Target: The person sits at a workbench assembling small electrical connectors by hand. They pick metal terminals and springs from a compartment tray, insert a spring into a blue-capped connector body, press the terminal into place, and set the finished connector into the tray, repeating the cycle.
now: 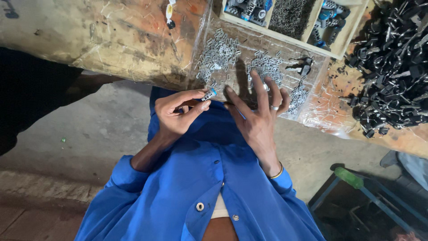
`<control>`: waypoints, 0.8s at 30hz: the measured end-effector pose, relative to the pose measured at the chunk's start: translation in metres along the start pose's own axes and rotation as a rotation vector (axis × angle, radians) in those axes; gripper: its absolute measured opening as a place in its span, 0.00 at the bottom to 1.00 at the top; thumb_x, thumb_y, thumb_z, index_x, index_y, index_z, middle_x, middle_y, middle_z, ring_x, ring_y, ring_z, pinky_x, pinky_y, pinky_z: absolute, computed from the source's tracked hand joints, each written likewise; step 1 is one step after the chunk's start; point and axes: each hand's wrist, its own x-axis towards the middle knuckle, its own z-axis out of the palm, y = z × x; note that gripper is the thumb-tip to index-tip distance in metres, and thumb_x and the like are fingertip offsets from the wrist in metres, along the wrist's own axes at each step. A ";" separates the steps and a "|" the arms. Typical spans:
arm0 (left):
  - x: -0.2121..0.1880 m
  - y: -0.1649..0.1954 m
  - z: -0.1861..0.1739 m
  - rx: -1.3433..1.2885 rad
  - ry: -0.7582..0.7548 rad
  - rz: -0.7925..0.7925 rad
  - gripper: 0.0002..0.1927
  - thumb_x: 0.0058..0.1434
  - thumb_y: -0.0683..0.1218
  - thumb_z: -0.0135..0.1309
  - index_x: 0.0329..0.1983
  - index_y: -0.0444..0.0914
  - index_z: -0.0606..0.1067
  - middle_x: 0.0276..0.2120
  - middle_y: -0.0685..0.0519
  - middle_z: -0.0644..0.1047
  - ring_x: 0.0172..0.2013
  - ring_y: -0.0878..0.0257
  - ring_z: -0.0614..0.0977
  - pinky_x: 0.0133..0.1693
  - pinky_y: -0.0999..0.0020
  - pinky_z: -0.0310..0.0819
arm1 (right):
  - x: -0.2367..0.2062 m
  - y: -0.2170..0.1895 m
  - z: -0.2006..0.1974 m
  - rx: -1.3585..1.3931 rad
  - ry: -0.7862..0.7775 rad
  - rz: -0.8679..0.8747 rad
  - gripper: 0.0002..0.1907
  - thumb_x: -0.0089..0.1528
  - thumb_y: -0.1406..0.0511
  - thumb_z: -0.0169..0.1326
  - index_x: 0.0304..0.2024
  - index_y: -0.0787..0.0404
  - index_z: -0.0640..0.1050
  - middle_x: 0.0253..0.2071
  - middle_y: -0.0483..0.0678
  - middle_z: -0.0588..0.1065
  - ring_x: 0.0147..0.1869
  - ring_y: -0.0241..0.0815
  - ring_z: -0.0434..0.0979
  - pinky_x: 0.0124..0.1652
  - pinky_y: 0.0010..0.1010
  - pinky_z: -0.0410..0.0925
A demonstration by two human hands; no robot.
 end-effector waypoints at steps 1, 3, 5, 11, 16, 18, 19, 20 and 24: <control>0.000 0.000 0.000 0.004 -0.003 -0.006 0.11 0.63 0.33 0.64 0.48 0.29 0.79 0.47 0.43 0.84 0.40 0.61 0.89 0.29 0.80 0.77 | -0.001 0.001 0.001 0.018 0.027 0.000 0.20 0.59 0.57 0.74 0.53 0.41 0.85 0.72 0.45 0.64 0.75 0.54 0.59 0.70 0.54 0.48; 0.000 -0.001 0.002 0.034 -0.016 0.024 0.12 0.62 0.34 0.65 0.48 0.30 0.80 0.47 0.44 0.84 0.39 0.63 0.88 0.27 0.80 0.73 | -0.003 0.005 -0.001 0.074 0.083 -0.035 0.15 0.57 0.61 0.73 0.46 0.44 0.85 0.62 0.42 0.72 0.67 0.51 0.66 0.64 0.49 0.51; 0.000 -0.002 0.004 0.047 -0.033 0.046 0.12 0.61 0.35 0.66 0.47 0.31 0.80 0.47 0.45 0.84 0.39 0.65 0.88 0.26 0.81 0.70 | -0.004 0.006 -0.003 0.203 0.102 -0.012 0.11 0.58 0.64 0.72 0.42 0.49 0.85 0.53 0.40 0.78 0.59 0.46 0.73 0.61 0.44 0.54; 0.001 -0.003 0.013 0.099 -0.074 0.068 0.12 0.60 0.35 0.68 0.46 0.33 0.81 0.48 0.47 0.84 0.36 0.69 0.87 0.24 0.80 0.66 | -0.002 -0.004 -0.004 0.522 0.147 0.121 0.07 0.61 0.71 0.66 0.42 0.61 0.83 0.43 0.45 0.81 0.46 0.40 0.78 0.57 0.33 0.58; 0.002 -0.002 0.016 0.123 -0.075 0.106 0.12 0.61 0.36 0.68 0.47 0.33 0.81 0.48 0.48 0.84 0.37 0.69 0.87 0.27 0.79 0.72 | 0.001 -0.014 0.002 0.543 0.132 0.118 0.08 0.59 0.72 0.67 0.41 0.61 0.83 0.42 0.45 0.81 0.46 0.41 0.76 0.54 0.32 0.57; 0.002 -0.001 0.016 0.133 -0.083 0.112 0.13 0.61 0.35 0.67 0.48 0.33 0.81 0.49 0.47 0.84 0.38 0.67 0.87 0.31 0.77 0.76 | 0.000 -0.016 0.003 0.602 0.121 0.166 0.08 0.60 0.72 0.67 0.41 0.62 0.82 0.42 0.44 0.80 0.46 0.40 0.77 0.55 0.33 0.58; 0.002 -0.001 0.016 0.138 -0.088 0.117 0.13 0.60 0.35 0.67 0.49 0.33 0.80 0.49 0.47 0.84 0.39 0.66 0.87 0.32 0.76 0.78 | 0.000 -0.017 0.005 0.631 0.118 0.189 0.08 0.60 0.73 0.67 0.41 0.62 0.81 0.42 0.43 0.80 0.45 0.40 0.77 0.55 0.33 0.58; 0.002 -0.001 0.015 0.176 -0.090 0.152 0.14 0.60 0.35 0.67 0.49 0.33 0.80 0.49 0.47 0.83 0.40 0.65 0.87 0.36 0.74 0.80 | 0.000 -0.019 0.005 0.649 0.113 0.244 0.09 0.60 0.72 0.68 0.41 0.61 0.81 0.41 0.43 0.80 0.44 0.38 0.75 0.53 0.31 0.59; 0.005 -0.002 0.013 0.320 -0.101 0.309 0.14 0.59 0.35 0.67 0.48 0.34 0.81 0.48 0.47 0.83 0.44 0.59 0.88 0.42 0.69 0.85 | 0.001 -0.023 0.005 0.614 0.102 0.304 0.12 0.59 0.69 0.70 0.42 0.59 0.81 0.40 0.40 0.79 0.37 0.34 0.72 0.51 0.31 0.60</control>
